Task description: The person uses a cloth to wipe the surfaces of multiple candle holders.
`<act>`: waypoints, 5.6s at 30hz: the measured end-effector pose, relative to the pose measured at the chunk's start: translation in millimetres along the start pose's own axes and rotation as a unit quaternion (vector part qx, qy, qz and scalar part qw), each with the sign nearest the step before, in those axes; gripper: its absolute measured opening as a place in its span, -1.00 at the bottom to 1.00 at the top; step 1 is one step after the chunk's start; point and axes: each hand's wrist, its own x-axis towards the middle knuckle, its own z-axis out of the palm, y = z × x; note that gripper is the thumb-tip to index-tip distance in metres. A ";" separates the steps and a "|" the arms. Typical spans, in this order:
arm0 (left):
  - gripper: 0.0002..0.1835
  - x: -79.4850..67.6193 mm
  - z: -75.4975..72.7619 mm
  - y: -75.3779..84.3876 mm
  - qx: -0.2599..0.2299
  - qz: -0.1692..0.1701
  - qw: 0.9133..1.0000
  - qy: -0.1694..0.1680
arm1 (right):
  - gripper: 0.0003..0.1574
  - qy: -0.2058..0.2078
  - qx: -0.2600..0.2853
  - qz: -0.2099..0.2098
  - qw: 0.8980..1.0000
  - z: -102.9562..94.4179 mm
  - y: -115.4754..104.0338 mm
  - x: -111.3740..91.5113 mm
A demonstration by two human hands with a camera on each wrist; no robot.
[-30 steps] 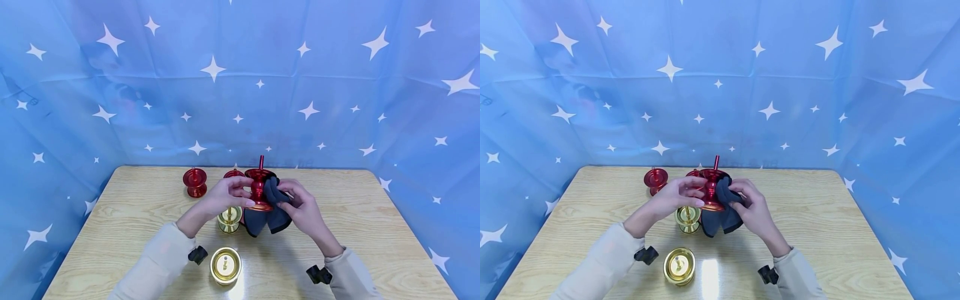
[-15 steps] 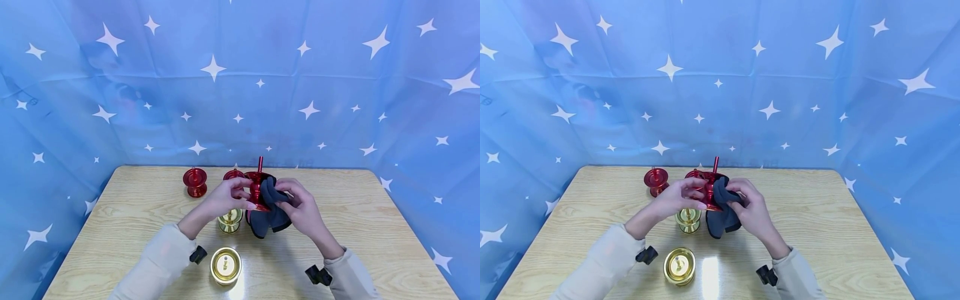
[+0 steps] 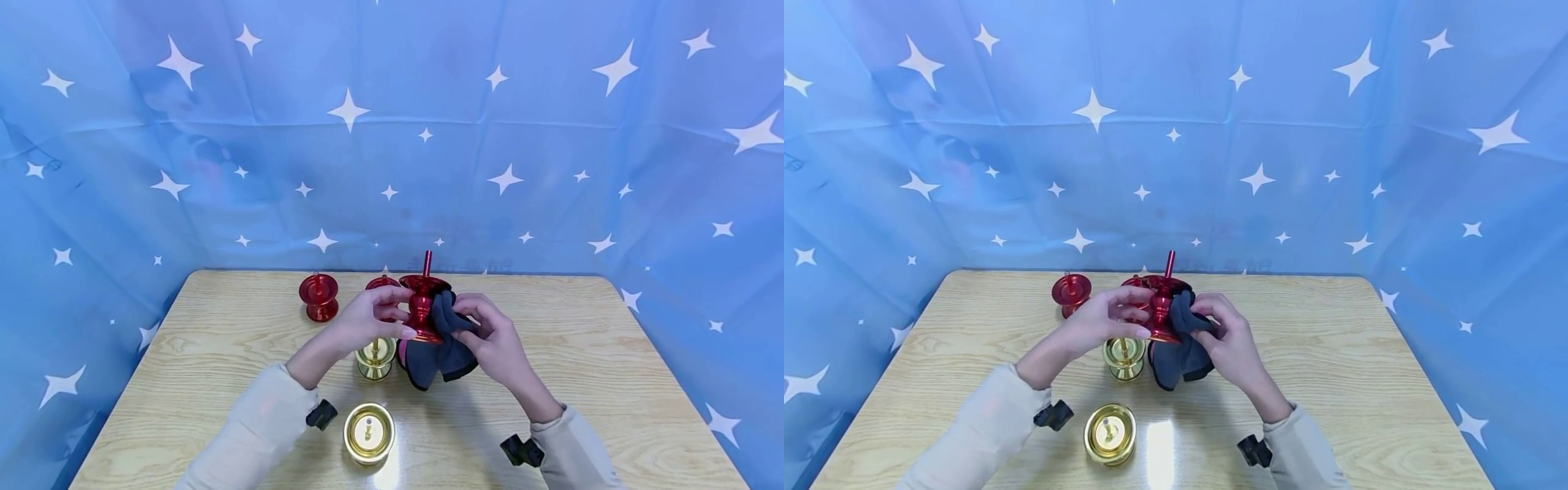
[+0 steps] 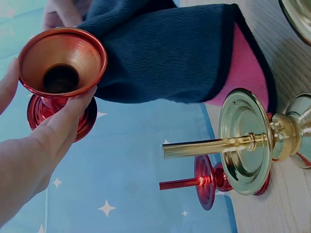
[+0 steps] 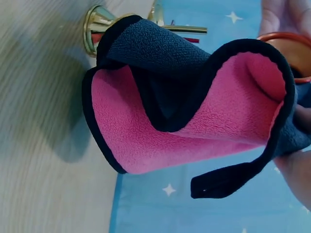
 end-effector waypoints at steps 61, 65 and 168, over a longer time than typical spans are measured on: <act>-0.28 0.8 10.0 -2.6 0.063 -0.020 0.998 -0.002 | -0.54 0.002 -0.007 -0.003 1.000 2.6 -2.9 -2.9; -0.25 2.5 14.3 -3.3 0.131 -0.020 0.991 0.029 | -0.53 -0.001 -0.048 -0.032 0.998 5.5 -11.8 -0.6; -0.33 -7.7 0.5 2.4 -0.032 -0.014 0.998 -0.057 | -0.63 -0.024 0.007 0.029 0.999 -3.8 -5.7 -7.3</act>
